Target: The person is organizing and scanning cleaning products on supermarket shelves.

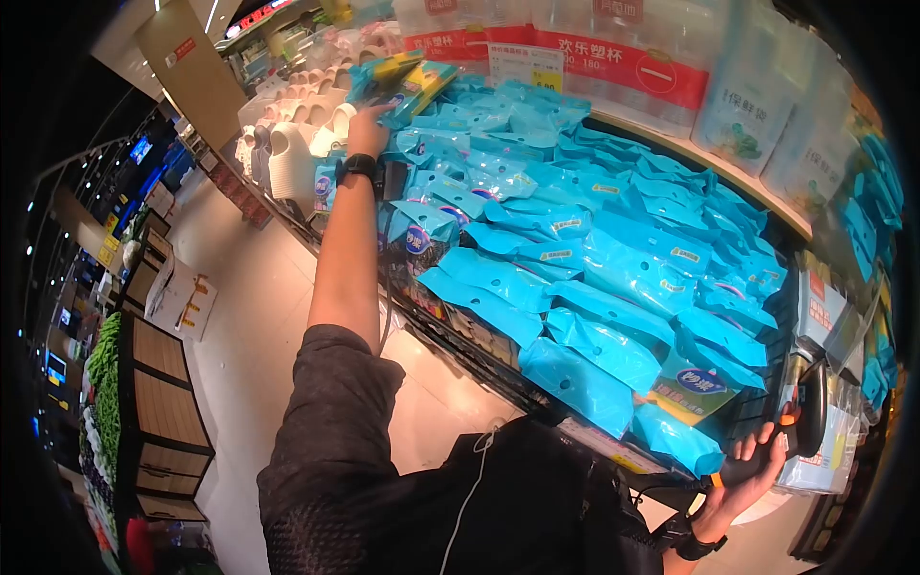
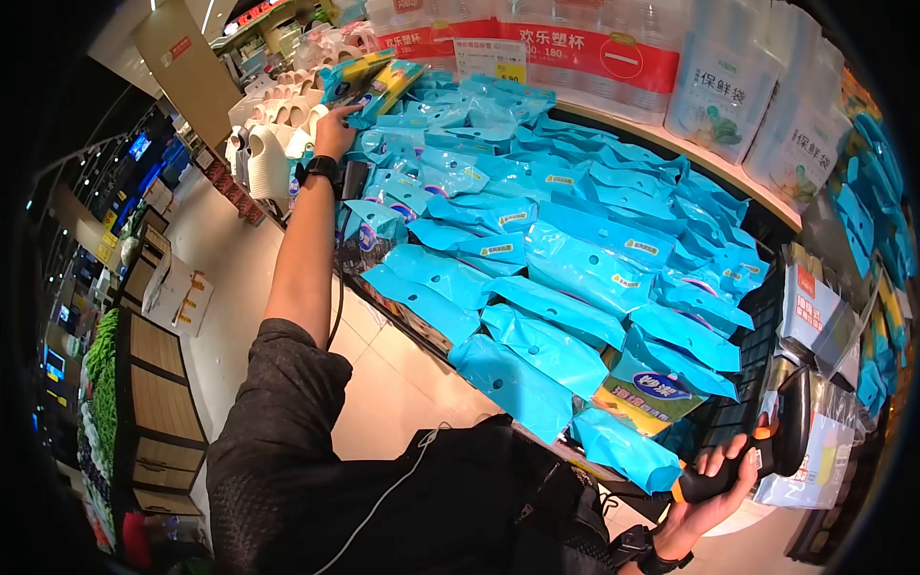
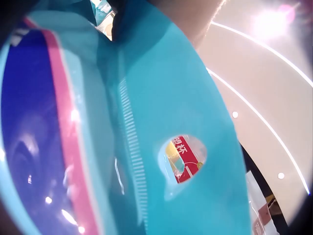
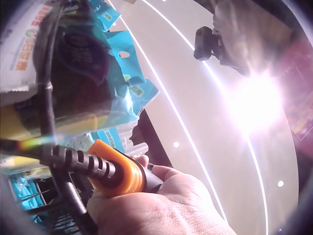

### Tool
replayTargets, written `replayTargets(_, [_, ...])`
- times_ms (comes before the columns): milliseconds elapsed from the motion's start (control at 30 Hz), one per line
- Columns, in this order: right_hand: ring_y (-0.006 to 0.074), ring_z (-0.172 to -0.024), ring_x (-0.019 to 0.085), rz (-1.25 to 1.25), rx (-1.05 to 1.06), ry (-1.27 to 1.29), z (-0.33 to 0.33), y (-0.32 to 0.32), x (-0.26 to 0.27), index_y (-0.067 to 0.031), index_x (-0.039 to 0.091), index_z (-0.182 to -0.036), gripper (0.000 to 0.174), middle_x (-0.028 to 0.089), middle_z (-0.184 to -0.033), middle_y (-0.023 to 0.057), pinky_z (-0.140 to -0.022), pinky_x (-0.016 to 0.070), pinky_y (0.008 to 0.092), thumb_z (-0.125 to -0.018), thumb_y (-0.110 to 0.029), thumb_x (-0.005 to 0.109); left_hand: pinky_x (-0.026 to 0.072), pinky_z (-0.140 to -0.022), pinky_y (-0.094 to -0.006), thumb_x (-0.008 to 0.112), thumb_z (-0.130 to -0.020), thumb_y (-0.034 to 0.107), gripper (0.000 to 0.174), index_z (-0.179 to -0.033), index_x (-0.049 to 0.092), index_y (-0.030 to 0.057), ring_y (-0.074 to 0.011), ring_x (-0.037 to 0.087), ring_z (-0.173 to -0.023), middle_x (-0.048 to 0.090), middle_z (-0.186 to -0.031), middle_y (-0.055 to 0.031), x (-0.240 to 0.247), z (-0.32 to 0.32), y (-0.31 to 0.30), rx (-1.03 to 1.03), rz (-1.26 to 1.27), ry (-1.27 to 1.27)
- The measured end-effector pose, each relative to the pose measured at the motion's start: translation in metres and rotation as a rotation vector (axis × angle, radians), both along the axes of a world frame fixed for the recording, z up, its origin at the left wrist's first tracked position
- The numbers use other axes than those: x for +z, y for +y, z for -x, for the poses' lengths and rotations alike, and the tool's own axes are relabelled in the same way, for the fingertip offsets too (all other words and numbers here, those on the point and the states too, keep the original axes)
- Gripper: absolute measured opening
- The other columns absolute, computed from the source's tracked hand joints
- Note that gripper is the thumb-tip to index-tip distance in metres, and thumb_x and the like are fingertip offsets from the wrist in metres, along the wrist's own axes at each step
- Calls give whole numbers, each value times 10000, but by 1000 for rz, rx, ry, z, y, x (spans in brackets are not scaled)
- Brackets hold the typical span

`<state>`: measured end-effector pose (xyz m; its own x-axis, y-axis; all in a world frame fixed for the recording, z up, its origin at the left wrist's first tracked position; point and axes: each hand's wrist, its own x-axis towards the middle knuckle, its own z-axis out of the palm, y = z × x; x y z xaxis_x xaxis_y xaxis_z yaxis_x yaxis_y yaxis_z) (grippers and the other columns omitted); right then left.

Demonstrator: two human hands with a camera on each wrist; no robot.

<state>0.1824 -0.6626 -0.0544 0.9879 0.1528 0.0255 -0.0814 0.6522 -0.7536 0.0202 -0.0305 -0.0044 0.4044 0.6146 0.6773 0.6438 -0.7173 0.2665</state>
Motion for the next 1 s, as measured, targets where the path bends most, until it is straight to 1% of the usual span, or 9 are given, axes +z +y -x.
replayTargets(133, [60, -515, 372, -12, -5, -25, 0, -1, -3, -41, 396, -846, 192, 395, -728, 16, -471, 325, 195, -881, -222, 447, 496, -666, -312, 639, -656, 31, 300, -935, 667, 137, -241, 621, -700, 636, -820, -148, 2, -2, -7, -31, -82, -17])
replayTargets(267, [59, -516, 375, 7, -44, -36, 1, -1, -3, -42, 396, -854, 187, 400, -738, 17, -471, 326, 194, -881, -221, 446, 465, -726, -353, 621, -673, 33, 199, -854, 665, 101, -290, 592, -775, 627, -846, -123, 14, -8, -27, -207, -135, -115])
replayTargets(333, [59, -518, 380, -7, -23, -24, -1, -3, -5, -45, 396, -865, 180, 404, -749, 19, -474, 332, 196, -878, -215, 452, 452, -731, -367, 641, -681, 65, 114, -794, 632, 75, -289, 580, -786, 629, -862, -95, 37, -17, -46, -240, -616, -108])
replayTargets(467, [62, -522, 388, -8, -20, -38, -3, -5, -10, -42, 396, -872, 182, 413, -749, 20, -481, 340, 200, -872, -209, 468, 460, -654, -282, 616, -785, 85, 139, -890, 551, 22, -198, 583, -673, 617, -796, -106, 79, -48, -97, -461, -684, -349])
replayTargets(533, [65, -531, 397, -5, -13, -50, 0, -4, -6, -42, 392, -861, 180, 413, -741, 22, -480, 342, 204, -877, -208, 460, 456, -600, -320, 581, -808, 93, 115, -876, 528, 17, -245, 587, -640, 621, -752, -118, 91, -55, -135, -499, -482, -421])
replayTargets(567, [67, -531, 398, -23, 14, -57, 1, -2, -2, -44, 390, -858, 174, 409, -744, 24, -481, 343, 205, -879, -204, 455, 438, -531, -270, 582, -828, 122, 150, -888, 504, 8, -161, 583, -590, 609, -686, -116, 98, -59, -164, -546, -335, -497])
replayTargets(767, [82, -527, 403, -84, 124, -148, 1, -14, -8, -34, 381, -1017, 205, 396, -765, 47, -470, 357, 215, -866, -164, 433, 425, -677, -184, 521, -878, 101, 136, -975, 471, 21, -68, 545, -808, 594, -903, -58, 99, -69, -265, -1214, 196, -408])
replayTargets(867, [101, -488, 411, -26, 169, -146, 7, -27, 2, -3, 278, -1278, 518, 407, -744, 61, -413, 360, 217, -827, -175, 468, 421, -705, -182, 481, -897, 103, 145, -1017, 453, 26, -60, 528, -841, 583, -931, -55, 91, -64, -310, -1202, 270, -288])
replayTargets(1000, [111, -457, 436, 537, 245, -245, 26, -63, 34, 73, 401, -1168, 608, 518, -810, 102, -420, 366, 218, -699, -246, 618, 427, -646, -159, 477, -899, 110, 160, -1029, 448, 21, -44, 547, -750, 595, -896, -59, 88, -56, -331, -1066, 434, -127])
